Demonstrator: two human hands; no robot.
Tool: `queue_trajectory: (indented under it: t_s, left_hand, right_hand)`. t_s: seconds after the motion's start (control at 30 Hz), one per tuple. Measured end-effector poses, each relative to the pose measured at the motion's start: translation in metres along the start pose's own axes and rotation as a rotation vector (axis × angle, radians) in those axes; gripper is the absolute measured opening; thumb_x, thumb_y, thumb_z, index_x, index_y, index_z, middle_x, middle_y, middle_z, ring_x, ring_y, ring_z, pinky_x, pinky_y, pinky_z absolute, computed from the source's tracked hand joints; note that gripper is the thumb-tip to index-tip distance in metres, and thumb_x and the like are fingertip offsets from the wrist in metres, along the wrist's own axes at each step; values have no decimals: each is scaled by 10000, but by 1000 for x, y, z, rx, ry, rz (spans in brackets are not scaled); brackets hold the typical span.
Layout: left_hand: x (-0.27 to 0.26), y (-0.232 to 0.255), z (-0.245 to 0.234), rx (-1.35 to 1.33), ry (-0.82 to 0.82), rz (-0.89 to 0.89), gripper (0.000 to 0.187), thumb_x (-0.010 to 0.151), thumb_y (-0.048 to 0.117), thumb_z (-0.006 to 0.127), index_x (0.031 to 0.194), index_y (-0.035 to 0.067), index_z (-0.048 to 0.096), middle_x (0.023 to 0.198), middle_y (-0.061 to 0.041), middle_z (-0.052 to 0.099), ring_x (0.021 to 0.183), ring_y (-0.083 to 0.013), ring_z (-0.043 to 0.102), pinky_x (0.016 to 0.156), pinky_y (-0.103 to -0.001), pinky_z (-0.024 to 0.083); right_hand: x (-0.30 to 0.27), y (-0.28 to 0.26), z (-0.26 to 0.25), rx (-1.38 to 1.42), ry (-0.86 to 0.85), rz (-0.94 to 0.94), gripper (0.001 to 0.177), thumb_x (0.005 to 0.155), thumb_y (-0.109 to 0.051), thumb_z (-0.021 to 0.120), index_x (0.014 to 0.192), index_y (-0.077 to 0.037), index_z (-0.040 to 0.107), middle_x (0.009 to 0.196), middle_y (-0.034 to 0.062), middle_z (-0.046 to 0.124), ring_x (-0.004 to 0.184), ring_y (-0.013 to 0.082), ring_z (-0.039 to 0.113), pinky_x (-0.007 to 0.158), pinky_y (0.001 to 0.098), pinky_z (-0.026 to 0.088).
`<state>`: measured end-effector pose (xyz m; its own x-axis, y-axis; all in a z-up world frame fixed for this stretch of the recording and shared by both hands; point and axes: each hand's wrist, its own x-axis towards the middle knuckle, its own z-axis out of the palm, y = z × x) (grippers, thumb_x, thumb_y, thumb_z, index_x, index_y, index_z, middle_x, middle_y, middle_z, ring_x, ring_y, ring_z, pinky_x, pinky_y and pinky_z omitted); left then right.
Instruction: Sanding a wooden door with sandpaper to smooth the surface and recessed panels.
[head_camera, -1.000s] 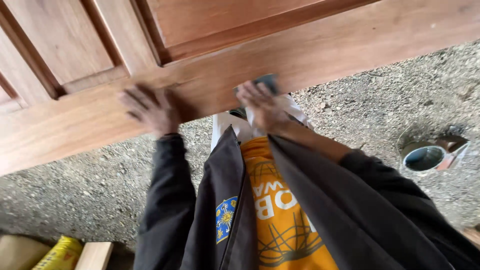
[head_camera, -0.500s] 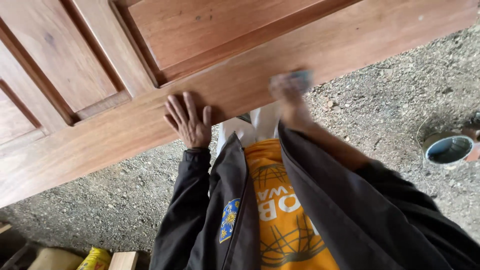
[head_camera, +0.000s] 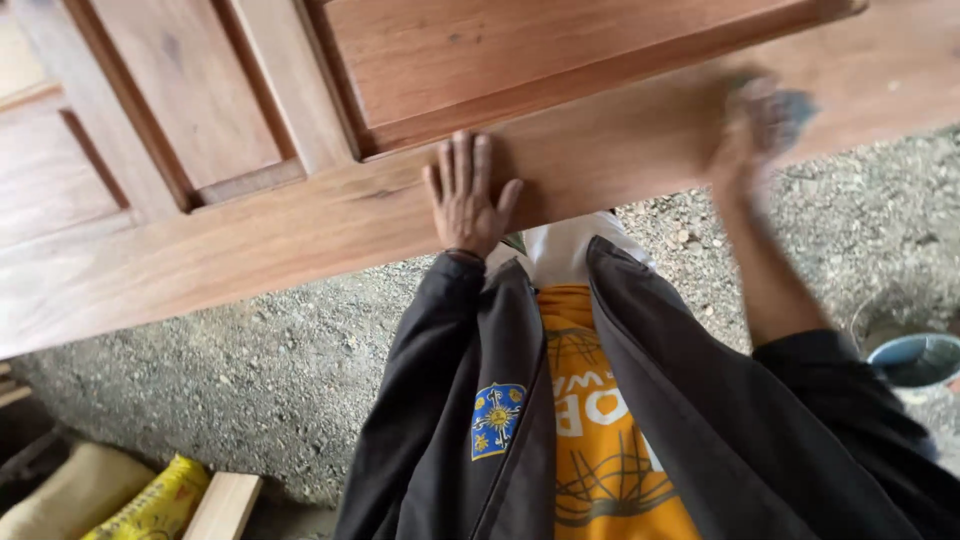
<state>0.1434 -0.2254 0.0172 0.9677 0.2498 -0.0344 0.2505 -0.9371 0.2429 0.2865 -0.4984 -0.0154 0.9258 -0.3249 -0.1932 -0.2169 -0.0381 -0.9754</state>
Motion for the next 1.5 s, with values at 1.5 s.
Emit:
queue_trajectory:
  t_s: [1.5]
  left_hand:
    - [70,115,29,-48,-75,118,685,764,487,499,1300,110,297,1362,-83,256,1270,-316,152,1014,-524,63]
  right_hand:
    - [141,53,-74,-1733,105,-1060,311,846,-102,408,1132,-112,529,1236,94,442,1175,241,370,1015,368,218]
